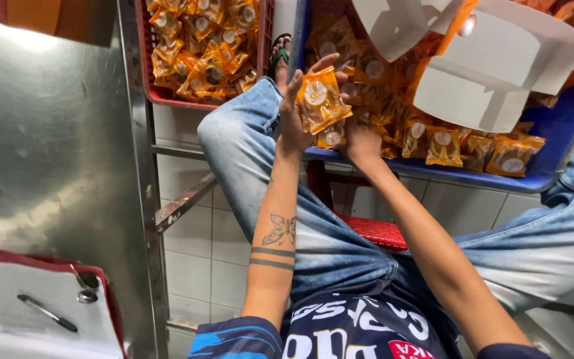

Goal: The person packs individually wrapped snacks into a cardboard box while sitting on the floor, then stacks the filled box onto a table.

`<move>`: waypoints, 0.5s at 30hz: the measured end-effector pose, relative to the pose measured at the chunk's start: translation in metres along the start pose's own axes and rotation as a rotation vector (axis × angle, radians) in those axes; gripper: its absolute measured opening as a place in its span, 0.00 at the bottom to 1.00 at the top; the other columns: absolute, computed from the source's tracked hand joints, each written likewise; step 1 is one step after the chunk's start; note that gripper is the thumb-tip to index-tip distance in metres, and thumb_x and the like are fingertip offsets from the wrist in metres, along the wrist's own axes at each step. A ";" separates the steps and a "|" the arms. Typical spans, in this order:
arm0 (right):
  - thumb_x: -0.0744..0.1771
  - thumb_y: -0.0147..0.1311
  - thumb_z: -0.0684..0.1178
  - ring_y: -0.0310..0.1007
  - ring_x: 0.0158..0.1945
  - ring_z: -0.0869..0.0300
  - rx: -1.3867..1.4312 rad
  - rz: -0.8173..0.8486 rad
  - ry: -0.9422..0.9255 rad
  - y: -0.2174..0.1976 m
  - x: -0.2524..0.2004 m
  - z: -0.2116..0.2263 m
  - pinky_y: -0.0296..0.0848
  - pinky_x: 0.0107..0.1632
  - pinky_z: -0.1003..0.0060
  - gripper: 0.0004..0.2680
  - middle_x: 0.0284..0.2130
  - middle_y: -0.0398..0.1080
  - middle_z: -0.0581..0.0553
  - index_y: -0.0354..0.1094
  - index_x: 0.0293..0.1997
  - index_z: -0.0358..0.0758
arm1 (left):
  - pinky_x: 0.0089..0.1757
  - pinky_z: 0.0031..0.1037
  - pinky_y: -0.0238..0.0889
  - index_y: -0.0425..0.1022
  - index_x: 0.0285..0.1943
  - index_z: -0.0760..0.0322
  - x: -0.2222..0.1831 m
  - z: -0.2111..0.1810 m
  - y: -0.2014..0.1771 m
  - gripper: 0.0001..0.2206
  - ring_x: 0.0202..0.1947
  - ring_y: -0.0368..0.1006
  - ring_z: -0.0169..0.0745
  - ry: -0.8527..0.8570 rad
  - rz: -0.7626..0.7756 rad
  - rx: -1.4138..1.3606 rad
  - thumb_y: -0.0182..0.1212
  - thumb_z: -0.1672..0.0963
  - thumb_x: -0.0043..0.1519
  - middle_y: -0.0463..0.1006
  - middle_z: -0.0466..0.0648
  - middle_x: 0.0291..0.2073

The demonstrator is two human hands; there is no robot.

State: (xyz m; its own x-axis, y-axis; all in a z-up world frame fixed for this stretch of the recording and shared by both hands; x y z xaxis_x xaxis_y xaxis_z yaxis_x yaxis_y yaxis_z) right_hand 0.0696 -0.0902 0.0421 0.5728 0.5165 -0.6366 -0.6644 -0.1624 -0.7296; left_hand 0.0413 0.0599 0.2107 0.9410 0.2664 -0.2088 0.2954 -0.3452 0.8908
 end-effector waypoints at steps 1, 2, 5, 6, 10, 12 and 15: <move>0.62 0.67 0.54 0.76 0.44 0.35 0.007 0.026 0.040 0.005 -0.005 -0.001 0.78 0.39 0.37 0.29 0.45 0.73 0.32 0.50 0.65 0.41 | 0.41 0.37 0.75 0.65 0.71 0.70 -0.005 -0.002 0.002 0.27 0.39 0.80 0.50 0.011 -0.028 0.003 0.52 0.47 0.70 0.80 0.59 0.48; 0.62 0.67 0.54 0.76 0.44 0.35 0.002 0.035 0.031 -0.003 -0.013 0.003 0.78 0.39 0.37 0.29 0.45 0.73 0.32 0.50 0.65 0.41 | 0.41 0.37 0.75 0.65 0.71 0.70 -0.009 -0.003 -0.002 0.27 0.39 0.80 0.50 0.018 -0.039 0.001 0.52 0.47 0.70 0.80 0.59 0.48; 0.68 0.49 0.46 0.80 0.45 0.38 0.028 -0.039 0.016 -0.028 -0.022 0.002 0.78 0.42 0.37 0.10 0.36 0.79 0.36 0.75 0.50 0.42 | 0.42 0.38 0.75 0.65 0.70 0.70 -0.006 -0.001 -0.005 0.27 0.40 0.80 0.51 0.030 -0.029 0.019 0.52 0.47 0.70 0.80 0.59 0.49; 0.67 0.53 0.48 0.79 0.48 0.36 0.057 -0.013 0.013 -0.026 -0.021 0.000 0.77 0.46 0.36 0.11 0.39 0.78 0.33 0.75 0.51 0.39 | 0.43 0.39 0.74 0.66 0.70 0.69 -0.004 -0.001 -0.005 0.26 0.40 0.80 0.51 0.041 -0.023 0.036 0.53 0.47 0.69 0.79 0.59 0.49; 0.65 0.62 0.56 0.75 0.48 0.36 0.001 0.030 0.060 0.004 0.000 -0.011 0.76 0.41 0.38 0.22 0.44 0.74 0.33 0.56 0.63 0.45 | 0.47 0.40 0.73 0.67 0.68 0.68 -0.003 -0.008 -0.011 0.25 0.42 0.79 0.54 0.092 -0.013 0.086 0.55 0.47 0.69 0.78 0.60 0.51; 0.64 0.63 0.56 0.75 0.47 0.36 0.018 0.030 0.063 0.009 0.004 -0.010 0.75 0.42 0.38 0.21 0.45 0.74 0.34 0.60 0.60 0.45 | 0.46 0.39 0.74 0.68 0.68 0.68 -0.004 -0.010 -0.005 0.24 0.42 0.79 0.53 0.109 -0.034 0.107 0.55 0.48 0.69 0.78 0.60 0.51; 0.62 0.59 0.51 0.75 0.43 0.37 0.202 0.002 0.030 -0.002 -0.006 0.000 0.73 0.41 0.41 0.14 0.42 0.75 0.36 0.66 0.52 0.46 | 0.46 0.37 0.74 0.69 0.67 0.67 -0.007 -0.012 -0.007 0.23 0.43 0.79 0.52 0.121 -0.043 0.116 0.56 0.49 0.69 0.78 0.60 0.51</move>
State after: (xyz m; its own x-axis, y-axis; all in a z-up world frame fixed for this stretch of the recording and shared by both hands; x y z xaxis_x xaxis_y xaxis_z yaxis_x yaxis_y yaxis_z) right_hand 0.0679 -0.0931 0.0475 0.5835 0.4909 -0.6470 -0.7464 0.0102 -0.6654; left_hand 0.0312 0.0710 0.2108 0.9026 0.3867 -0.1892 0.3583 -0.4312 0.8280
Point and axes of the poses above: each hand's wrist, its own x-axis towards the middle knuckle, its own y-axis out of the palm, z = x × y, the point moved 4 cm from there along x, towards the middle knuckle
